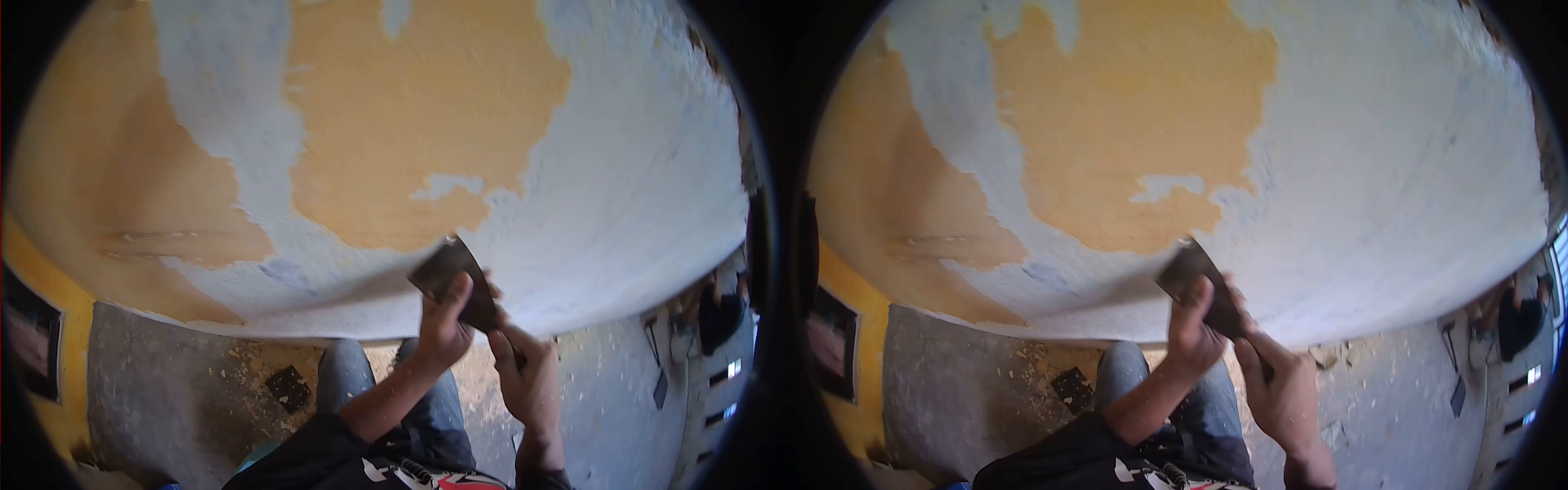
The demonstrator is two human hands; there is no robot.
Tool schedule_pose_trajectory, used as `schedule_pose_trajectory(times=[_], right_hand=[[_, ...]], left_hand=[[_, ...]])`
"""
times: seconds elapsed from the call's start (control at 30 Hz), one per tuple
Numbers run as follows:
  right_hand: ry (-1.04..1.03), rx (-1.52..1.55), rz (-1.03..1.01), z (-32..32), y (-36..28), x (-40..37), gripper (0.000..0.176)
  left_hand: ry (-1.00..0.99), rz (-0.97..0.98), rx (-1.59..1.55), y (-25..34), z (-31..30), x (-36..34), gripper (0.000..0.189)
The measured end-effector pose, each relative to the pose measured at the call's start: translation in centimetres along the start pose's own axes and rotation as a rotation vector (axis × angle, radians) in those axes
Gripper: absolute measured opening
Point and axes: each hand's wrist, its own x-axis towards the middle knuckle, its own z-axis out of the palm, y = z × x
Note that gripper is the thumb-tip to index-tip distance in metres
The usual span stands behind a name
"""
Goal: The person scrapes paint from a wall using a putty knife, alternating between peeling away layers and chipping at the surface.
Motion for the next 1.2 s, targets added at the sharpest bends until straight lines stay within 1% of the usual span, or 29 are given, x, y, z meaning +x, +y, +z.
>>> schedule_pose_trajectory(times=[0.03,0.1,0.17,0.2,0.23,0.3,0.33,0.37,0.43,0.47,0.53,0.57,0.63,0.67,0.7,0.73,0.77,0.83,0.87,0.9,0.93,0.97,1.0,1.03,1.07,1.1,1.17,1.2], right_hand=[[-0.023,-0.04,-0.019,-0.1,-0.5,0.0,0.02],[-0.033,-0.012,-0.03,-0.3,-0.4,-0.4,0.02],[-0.012,0.029,0.01,-0.4,-0.1,-0.6,0.02],[0.001,-0.012,0.045,-0.2,-0.4,-0.6,0.021],[-0.001,-0.017,0.055,0.0,-0.2,-0.4,0.021],[-0.01,0.031,0.057,0.3,0.6,-0.5,0.022],[0.022,0.025,-0.001,0.1,0.3,-0.9,0.023],[0.027,0.028,-0.009,-0.2,0.1,-0.9,0.023],[-0.043,0.011,0.027,-0.9,0.2,-0.4,0.023],[-0.045,0.013,0.029,-0.6,0.4,-0.2,0.023],[-0.035,0.061,0.021,0.1,1.1,0.0,0.022],[-0.038,0.066,0.032,-0.3,1.2,-0.4,0.022],[-0.079,0.069,-0.029,-1.0,0.9,-0.2,0.021],[-0.08,0.072,-0.04,-0.6,0.4,0.6,0.021],[-0.067,0.068,-0.088,0.2,-0.2,1.2,0.02],[-0.049,0.068,-0.128,0.5,-0.3,1.4,0.019],[-0.056,0.077,-0.109,0.3,-0.1,0.7,0.019],[-0.093,0.037,-0.12,-0.5,-0.2,0.4,0.017],[-0.09,0.052,-0.029,-0.5,0.4,0.3,0.017],[-0.093,0.048,-0.036,-0.1,0.3,0.7,0.017],[-0.066,0.019,-0.091,0.5,-0.2,0.8,0.017],[-0.039,-0.005,-0.126,1.0,-0.7,0.7,0.018],[-0.07,0.042,-0.17,1.4,-1.4,0.9,0.018],[-0.084,0.046,-0.166,1.1,-0.9,0.2,0.018],[-0.111,0.017,-0.118,0.6,-0.2,-0.1,0.018],[-0.132,-0.012,-0.075,0.6,-0.1,0.3,0.018],[-0.109,-0.013,-0.1,1.5,-0.7,0.9,0.019],[-0.078,-0.011,-0.078,1.8,-0.6,0.4,0.021]], left_hand=[[-0.116,-0.008,-0.02,0.4,-0.3,0.1,0.029],[-0.111,-0.013,-0.042,0.5,0.0,-0.4,0.03],[-0.01,-0.066,0.002,0.2,0.7,-0.6,0.031],[0.065,-0.006,0.015,0.0,1.1,-0.3,0.031],[0.072,-0.013,0.01,0.0,0.7,-0.1,0.031],[-0.062,-0.03,0.011,-0.2,-0.5,-0.2,0.03],[-0.087,-0.048,0.001,-0.1,-0.4,-0.6,0.03],[-0.096,-0.044,0.005,-0.1,0.3,-0.5,0.03],[0.081,0.018,0.007,-0.3,1.5,-0.4,0.03],[0.084,0.017,0.009,-0.2,1.0,-0.3,0.03],[-0.067,0.005,0.062,-0.1,-0.4,-0.2,0.027],[-0.058,-0.004,0.066,-0.5,-0.2,-0.6,0.027],[-0.046,0.057,0.024,-0.3,0.6,-0.5,0.026],[-0.014,0.048,0.104,-0.1,0.1,-0.1,0.029],[-0.008,0.044,0.107,0.3,-0.2,0.0,0.029],[-0.051,0.062,0.004,1.2,0.0,0.5,0.03],[-0.082,0.081,-0.099,1.7,0.0,0.4,0.031],[-0.019,0.021,0.056,0.9,-0.5,-0.6,0.035],[0.078,0.068,0.026,0.1,0.6,-0.6,0.036],[0.177,0.108,-0.012,-0.6,1.5,-0.5,0.036],[0.042,0.045,0.07,-0.1,-1.1,-0.2,0.036],[-0.011,0.079,-0.037,0.8,-1.2,-0.1,0.036],[-0.024,0.057,-0.066,1.7,-0.8,-0.3,0.037],[-0.041,0.057,-0.091,2.8,-0.2,-0.5,0.037],[0.017,0.058,-0.007,2.2,-0.6,-1.0,0.035],[0.021,0.043,0.075,1.6,-0.9,-1.1,0.033],[-0.015,0.002,0.002,0.7,-1.6,-0.9,0.035],[-0.058,-0.002,-0.018,0.6,-2.5,-0.9,0.033]])
